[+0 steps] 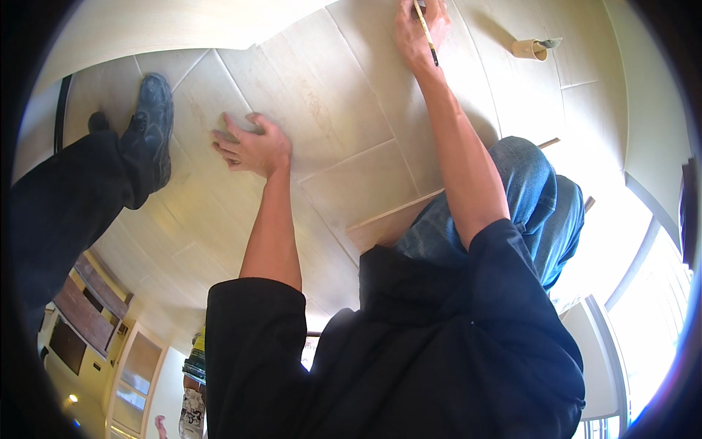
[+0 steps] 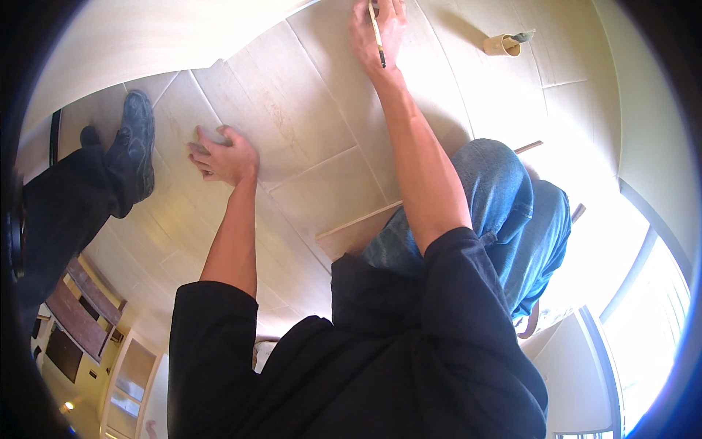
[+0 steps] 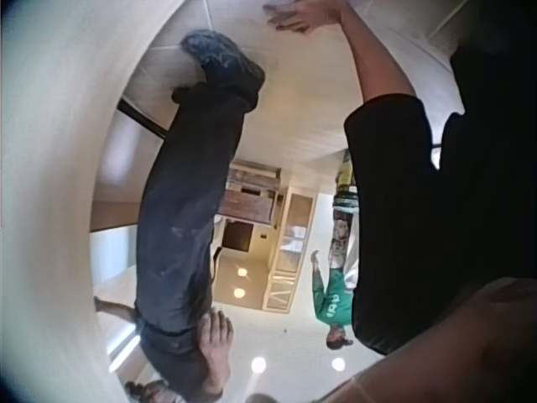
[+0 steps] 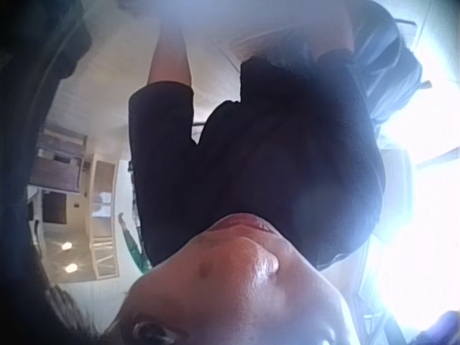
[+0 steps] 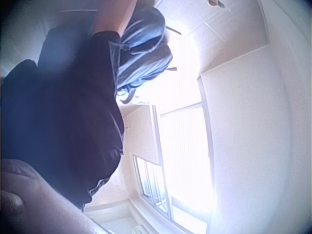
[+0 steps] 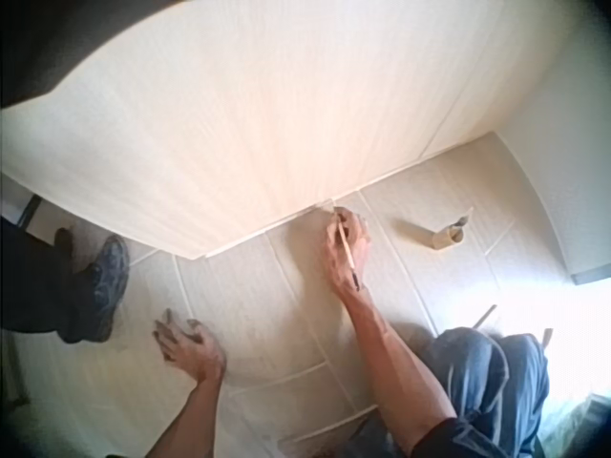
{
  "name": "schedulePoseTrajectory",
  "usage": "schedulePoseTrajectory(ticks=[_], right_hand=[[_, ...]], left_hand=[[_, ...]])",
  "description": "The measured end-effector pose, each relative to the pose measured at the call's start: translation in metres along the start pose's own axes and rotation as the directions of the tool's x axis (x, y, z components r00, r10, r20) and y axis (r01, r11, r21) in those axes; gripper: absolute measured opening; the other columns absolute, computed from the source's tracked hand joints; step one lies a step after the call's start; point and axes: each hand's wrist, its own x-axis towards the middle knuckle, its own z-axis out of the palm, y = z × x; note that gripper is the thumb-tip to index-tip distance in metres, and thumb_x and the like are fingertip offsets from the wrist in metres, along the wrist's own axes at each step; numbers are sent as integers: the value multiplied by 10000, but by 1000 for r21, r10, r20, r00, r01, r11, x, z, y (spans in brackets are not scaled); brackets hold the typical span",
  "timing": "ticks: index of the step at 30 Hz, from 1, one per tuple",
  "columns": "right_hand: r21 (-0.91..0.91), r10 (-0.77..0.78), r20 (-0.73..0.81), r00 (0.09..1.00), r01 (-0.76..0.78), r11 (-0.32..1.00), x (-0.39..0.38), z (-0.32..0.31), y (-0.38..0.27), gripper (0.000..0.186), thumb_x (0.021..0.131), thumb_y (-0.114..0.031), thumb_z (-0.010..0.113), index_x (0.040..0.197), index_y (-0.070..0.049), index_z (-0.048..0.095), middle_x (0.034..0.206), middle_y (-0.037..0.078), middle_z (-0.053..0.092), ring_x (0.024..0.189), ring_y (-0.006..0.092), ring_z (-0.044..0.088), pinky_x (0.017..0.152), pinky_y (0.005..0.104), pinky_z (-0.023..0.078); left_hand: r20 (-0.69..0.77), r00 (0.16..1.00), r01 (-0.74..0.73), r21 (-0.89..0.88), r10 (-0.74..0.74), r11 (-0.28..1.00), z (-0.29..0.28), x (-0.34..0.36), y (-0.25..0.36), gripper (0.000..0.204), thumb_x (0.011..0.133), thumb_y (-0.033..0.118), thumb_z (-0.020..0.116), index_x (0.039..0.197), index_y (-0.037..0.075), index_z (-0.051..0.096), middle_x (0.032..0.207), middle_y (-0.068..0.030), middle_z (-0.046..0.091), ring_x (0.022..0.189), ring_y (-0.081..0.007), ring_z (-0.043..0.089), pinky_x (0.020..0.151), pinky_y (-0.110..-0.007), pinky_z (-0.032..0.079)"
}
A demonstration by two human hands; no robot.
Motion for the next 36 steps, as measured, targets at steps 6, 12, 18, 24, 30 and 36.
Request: schedulePoseTrajectory(ticks=[6,12,18,24,30,36], right_hand=[[127,-24,192,981,-1,992,-3,-6,0,190,970,-159,636,1091,-35,716,1007,210,713,893,363,710,805,432,570],[41,-9,28,1000,8,999,-2,-1,-1,196,961,-169,651,1085,-33,718,987,212,721,898,352,715,810,432,572],[46,0,93,996,-4,999,-3,-2,-1,202,970,-154,633,1103,-26,715,1029,221,712,917,368,709,827,439,568],[24,25,16,1000,-26,999,0,1,0,211,961,-168,642,1103,-31,719,1015,218,717,914,373,708,827,440,566],[36,26,61,998,-28,999,-2,-2,0,204,962,-165,637,1096,-35,720,1013,215,715,913,371,707,823,444,566],[79,-3,118,993,-7,997,-2,-3,-2,191,949,-163,648,1069,-36,725,997,210,716,897,365,708,803,441,566]], left_hand=[[16,1000,2,-1,-2,1000,-3,0,2,605,982,442,493,1521,172,453,1603,-254,336,1500,-430,264,1113,-605,270],[23,1000,9,-5,-8,1000,-4,0,2,602,982,437,496,1520,170,455,1604,-254,334,1502,-428,259,1117,-603,263],[17,1000,3,-2,-3,1000,-1,0,0,603,985,437,496,1523,169,450,1609,-248,329,1504,-412,259,1121,-603,255],[4,1000,-1,-7,1,1000,-1,0,1,599,985,438,497,1519,170,455,1608,-241,336,1501,-403,263,1119,-601,256],[21,1000,4,6,-4,1000,-2,0,1,602,987,443,491,1522,171,450,1609,-242,334,1498,-406,267,1119,-602,257],[8,1000,-4,8,4,1000,-1,0,1,602,989,445,484,1523,170,448,1606,-245,340,1498,-410,271,1115,-602,264]])
